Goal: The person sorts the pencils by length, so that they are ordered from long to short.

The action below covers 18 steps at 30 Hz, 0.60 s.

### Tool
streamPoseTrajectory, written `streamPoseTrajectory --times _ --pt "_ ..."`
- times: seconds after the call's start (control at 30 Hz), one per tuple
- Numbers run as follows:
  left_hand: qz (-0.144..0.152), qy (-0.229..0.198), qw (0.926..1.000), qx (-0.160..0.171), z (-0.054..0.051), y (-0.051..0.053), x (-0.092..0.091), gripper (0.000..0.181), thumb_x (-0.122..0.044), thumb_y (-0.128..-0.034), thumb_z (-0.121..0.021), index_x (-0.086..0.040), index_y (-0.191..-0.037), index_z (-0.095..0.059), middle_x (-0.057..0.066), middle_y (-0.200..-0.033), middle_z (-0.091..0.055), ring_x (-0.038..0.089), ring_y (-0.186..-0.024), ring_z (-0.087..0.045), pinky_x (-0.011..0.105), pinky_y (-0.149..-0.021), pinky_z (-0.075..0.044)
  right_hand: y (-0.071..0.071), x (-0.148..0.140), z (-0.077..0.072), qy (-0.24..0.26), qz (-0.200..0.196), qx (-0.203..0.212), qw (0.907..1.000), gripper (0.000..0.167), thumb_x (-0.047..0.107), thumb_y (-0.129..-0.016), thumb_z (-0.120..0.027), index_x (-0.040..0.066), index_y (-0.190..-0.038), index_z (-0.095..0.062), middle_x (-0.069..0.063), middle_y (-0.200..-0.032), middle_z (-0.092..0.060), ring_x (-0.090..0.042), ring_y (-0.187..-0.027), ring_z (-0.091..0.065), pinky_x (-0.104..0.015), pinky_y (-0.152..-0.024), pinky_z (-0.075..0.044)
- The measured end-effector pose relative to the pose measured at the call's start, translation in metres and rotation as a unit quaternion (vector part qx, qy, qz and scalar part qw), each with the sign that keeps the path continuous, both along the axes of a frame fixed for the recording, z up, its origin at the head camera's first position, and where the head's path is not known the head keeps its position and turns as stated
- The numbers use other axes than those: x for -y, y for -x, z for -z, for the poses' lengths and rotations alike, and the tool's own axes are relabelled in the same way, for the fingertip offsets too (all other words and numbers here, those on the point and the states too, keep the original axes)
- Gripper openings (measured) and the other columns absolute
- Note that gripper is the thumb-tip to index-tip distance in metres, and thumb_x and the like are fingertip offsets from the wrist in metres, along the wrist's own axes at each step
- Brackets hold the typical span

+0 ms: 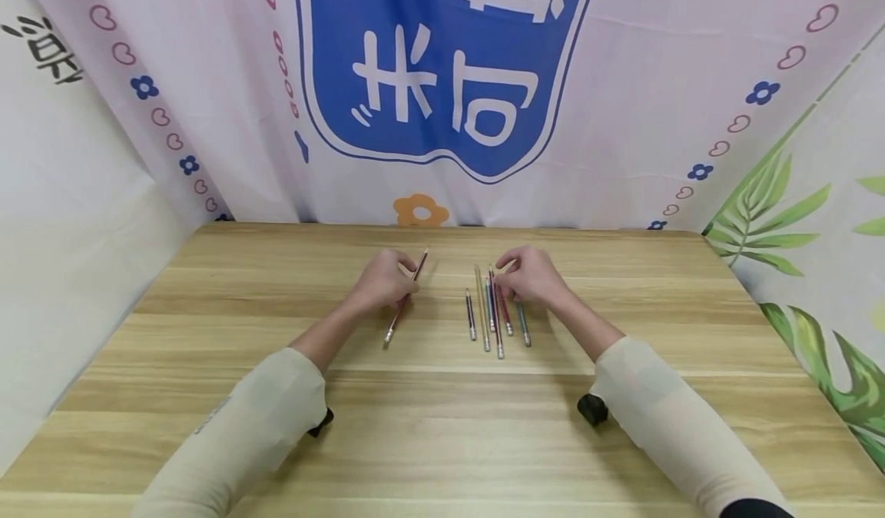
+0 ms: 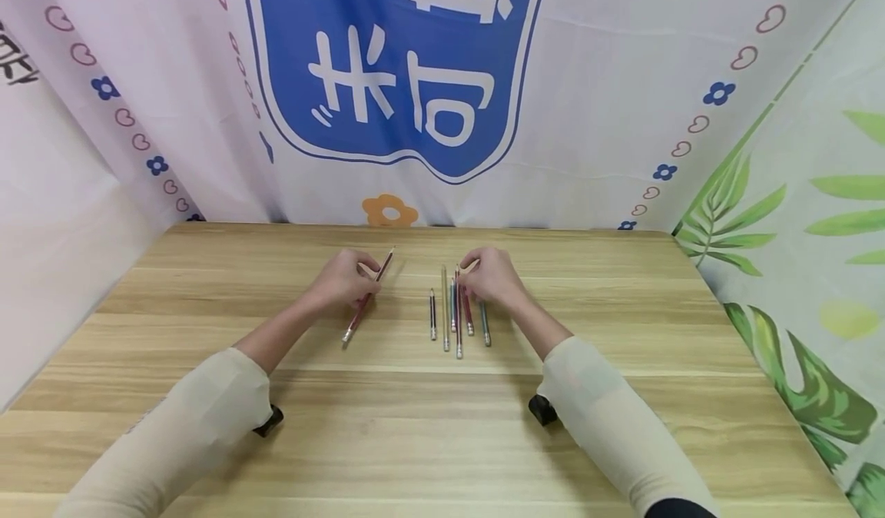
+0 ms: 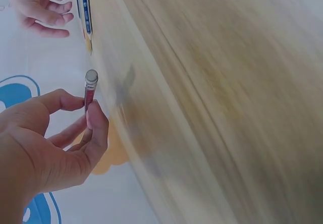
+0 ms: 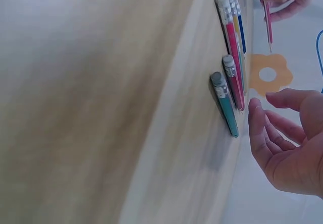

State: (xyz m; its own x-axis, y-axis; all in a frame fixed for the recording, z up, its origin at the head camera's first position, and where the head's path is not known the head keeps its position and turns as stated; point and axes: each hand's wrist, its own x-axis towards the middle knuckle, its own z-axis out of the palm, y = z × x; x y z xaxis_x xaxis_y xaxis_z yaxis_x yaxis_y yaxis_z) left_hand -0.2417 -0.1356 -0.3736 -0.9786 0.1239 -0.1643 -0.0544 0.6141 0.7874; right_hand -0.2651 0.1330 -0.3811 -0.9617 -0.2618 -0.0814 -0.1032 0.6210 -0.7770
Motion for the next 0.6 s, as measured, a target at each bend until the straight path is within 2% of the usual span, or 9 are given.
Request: streamPoseTrajectory --times 0.3,0.6 --pt "-0.012 -0.035 0.9991 0.02 0.001 -0.001 0.016 0.038 0.005 -0.0904 -0.066 0.011 -0.128 -0.06 0.025 -0.094 -0.071 0.024 -0.07 -0.068 0.028 -0.058 -0.063 0.016 0.005 -0.002 0.01 0.005 -0.007 0.9999 0.026 0.001 -0.091 -0.073 -0.011 -0.115 -0.068 -0.022 -0.084 -0.074 -0.02 -0.053 -0.063 -0.019 -0.046 -0.048" --pt "-0.009 -0.051 0.9983 0.026 0.004 -0.004 0.031 0.039 0.006 -0.0915 -0.066 0.011 -0.129 -0.059 0.028 -0.097 -0.07 0.026 -0.071 -0.069 0.029 -0.06 -0.064 0.027 0.01 0.0 -0.007 0.007 -0.024 0.9997 0.029 -0.001 -0.089 -0.071 -0.013 -0.115 -0.069 -0.022 -0.089 -0.074 -0.026 -0.062 -0.07 -0.021 -0.051 -0.055"
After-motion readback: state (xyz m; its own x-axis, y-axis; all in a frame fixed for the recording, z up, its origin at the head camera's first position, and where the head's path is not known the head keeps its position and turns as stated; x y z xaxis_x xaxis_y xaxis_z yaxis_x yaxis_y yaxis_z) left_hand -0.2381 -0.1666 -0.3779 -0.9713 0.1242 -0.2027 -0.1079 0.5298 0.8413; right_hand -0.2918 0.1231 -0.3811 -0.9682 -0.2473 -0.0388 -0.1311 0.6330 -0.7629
